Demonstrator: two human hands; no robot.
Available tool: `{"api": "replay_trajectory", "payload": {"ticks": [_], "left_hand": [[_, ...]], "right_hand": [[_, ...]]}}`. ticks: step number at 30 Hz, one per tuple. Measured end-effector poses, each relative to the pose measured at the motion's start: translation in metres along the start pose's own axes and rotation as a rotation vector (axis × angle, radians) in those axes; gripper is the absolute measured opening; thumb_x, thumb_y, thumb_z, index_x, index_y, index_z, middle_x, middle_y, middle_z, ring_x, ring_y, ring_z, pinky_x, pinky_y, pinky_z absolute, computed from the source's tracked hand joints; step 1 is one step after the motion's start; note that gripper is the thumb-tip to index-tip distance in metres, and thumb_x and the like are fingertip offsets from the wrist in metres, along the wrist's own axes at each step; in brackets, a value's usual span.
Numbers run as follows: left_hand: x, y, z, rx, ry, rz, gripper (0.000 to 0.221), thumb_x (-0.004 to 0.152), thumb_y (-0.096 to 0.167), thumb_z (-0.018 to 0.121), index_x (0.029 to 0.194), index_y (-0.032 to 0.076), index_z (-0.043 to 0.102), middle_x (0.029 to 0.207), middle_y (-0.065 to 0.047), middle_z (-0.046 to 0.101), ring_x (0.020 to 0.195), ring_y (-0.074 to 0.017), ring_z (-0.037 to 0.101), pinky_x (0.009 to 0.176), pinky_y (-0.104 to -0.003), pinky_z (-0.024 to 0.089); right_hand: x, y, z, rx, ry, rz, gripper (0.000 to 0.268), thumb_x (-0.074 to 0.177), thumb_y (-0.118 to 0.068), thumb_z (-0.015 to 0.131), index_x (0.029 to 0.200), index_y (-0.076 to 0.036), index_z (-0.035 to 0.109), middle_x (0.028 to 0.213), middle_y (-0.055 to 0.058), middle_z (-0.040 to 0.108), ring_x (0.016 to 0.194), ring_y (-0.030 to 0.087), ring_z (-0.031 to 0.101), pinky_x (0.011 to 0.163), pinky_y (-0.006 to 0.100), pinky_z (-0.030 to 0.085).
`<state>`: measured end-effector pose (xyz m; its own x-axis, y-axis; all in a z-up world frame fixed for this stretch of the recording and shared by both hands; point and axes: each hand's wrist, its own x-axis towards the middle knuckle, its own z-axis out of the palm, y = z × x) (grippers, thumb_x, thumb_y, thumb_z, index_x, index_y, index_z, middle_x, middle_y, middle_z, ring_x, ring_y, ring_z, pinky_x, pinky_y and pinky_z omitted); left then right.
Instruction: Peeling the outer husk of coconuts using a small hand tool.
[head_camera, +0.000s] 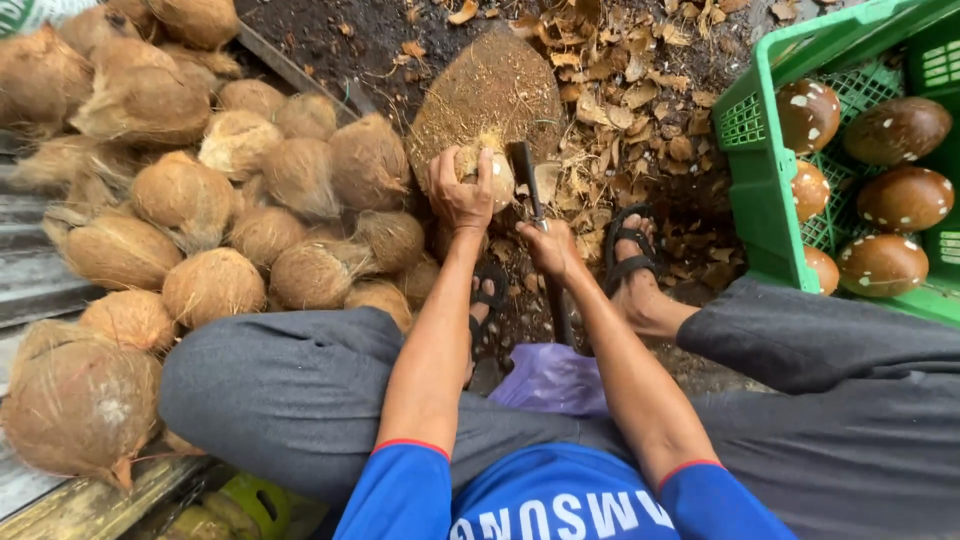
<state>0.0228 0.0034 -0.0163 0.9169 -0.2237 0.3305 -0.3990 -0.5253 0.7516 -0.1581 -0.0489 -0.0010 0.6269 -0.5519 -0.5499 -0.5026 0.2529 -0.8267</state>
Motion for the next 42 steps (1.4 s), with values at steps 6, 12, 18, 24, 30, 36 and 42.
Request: {"api": "replay_trajectory", "payload": {"ticks": [6, 12, 18, 24, 30, 36, 42], "left_hand": [[-0.023, 0.001, -0.004, -0.136, -0.230, -0.360, 0.046, 0.084, 0.058, 0.071, 0.104, 0.016, 0.073, 0.100, -0.015, 0.074, 0.101, -0.0363, 0.070, 0.089, -0.041, 0.053], [-0.010, 0.077, -0.046, 0.085, -0.077, -0.147, 0.060, 0.087, 0.065, 0.065, 0.117, 0.012, 0.068, 0.117, -0.019, 0.066, 0.107, -0.0368, 0.067, 0.092, -0.047, 0.054], [0.004, 0.017, -0.006, 0.049, -0.100, -0.444, 0.041, 0.086, 0.057, 0.061, 0.103, 0.021, 0.071, 0.095, -0.011, 0.067, 0.087, -0.0295, 0.069, 0.077, -0.041, 0.053], [-0.014, 0.048, -0.003, 0.123, 0.140, -0.345, 0.033, 0.085, 0.045, 0.064, 0.100, 0.017, 0.070, 0.094, -0.012, 0.063, 0.090, -0.0361, 0.068, 0.074, -0.046, 0.055], [-0.024, 0.036, -0.003, 0.086, 0.153, -0.300, 0.026, 0.086, 0.042, 0.065, 0.097, 0.019, 0.070, 0.092, -0.010, 0.064, 0.088, -0.0360, 0.068, 0.074, -0.046, 0.055], [-0.020, 0.034, 0.005, 0.158, 0.176, -0.178, 0.023, 0.084, 0.039, 0.066, 0.098, 0.021, 0.069, 0.090, -0.006, 0.061, 0.088, -0.0331, 0.068, 0.075, -0.044, 0.056], [-0.020, 0.019, 0.005, 0.123, 0.112, -0.109, 0.019, 0.085, 0.036, 0.066, 0.097, 0.021, 0.069, 0.089, -0.005, 0.062, 0.087, -0.0318, 0.068, 0.074, -0.042, 0.055]], "right_hand": [[-0.015, -0.001, -0.019, 0.056, -0.026, -0.142, 0.046, 0.093, -0.031, 0.070, 0.055, -0.008, 0.056, 0.045, 0.013, 0.053, 0.043, 0.024, 0.054, 0.052, 0.034, 0.044], [-0.036, -0.036, -0.001, 0.327, -0.097, -0.040, 0.042, 0.094, -0.023, 0.070, 0.058, -0.010, 0.052, 0.044, 0.004, 0.047, 0.036, 0.014, 0.049, 0.035, 0.026, 0.042], [-0.018, -0.053, -0.009, 0.222, 0.005, -0.269, 0.045, 0.102, -0.031, 0.070, 0.063, -0.013, 0.055, 0.047, 0.007, 0.054, 0.039, 0.016, 0.052, 0.043, 0.024, 0.046], [-0.026, -0.061, 0.001, 0.130, 0.133, -0.312, 0.041, 0.103, -0.031, 0.064, 0.067, -0.015, 0.052, 0.050, 0.007, 0.051, 0.045, 0.016, 0.048, 0.050, 0.026, 0.043], [-0.030, -0.017, -0.018, 0.064, 0.006, -0.167, 0.041, 0.101, -0.031, 0.066, 0.065, -0.013, 0.054, 0.050, 0.006, 0.052, 0.044, 0.017, 0.050, 0.049, 0.026, 0.045], [-0.018, -0.064, -0.017, 0.081, 0.055, -0.315, 0.039, 0.102, -0.038, 0.064, 0.071, -0.017, 0.052, 0.057, 0.004, 0.052, 0.050, 0.017, 0.052, 0.054, 0.028, 0.046], [-0.013, -0.031, -0.031, -0.207, -0.057, 0.031, 0.042, 0.087, -0.037, 0.070, 0.063, -0.006, 0.058, 0.055, 0.015, 0.057, 0.057, 0.030, 0.061, 0.059, 0.042, 0.046]]}}
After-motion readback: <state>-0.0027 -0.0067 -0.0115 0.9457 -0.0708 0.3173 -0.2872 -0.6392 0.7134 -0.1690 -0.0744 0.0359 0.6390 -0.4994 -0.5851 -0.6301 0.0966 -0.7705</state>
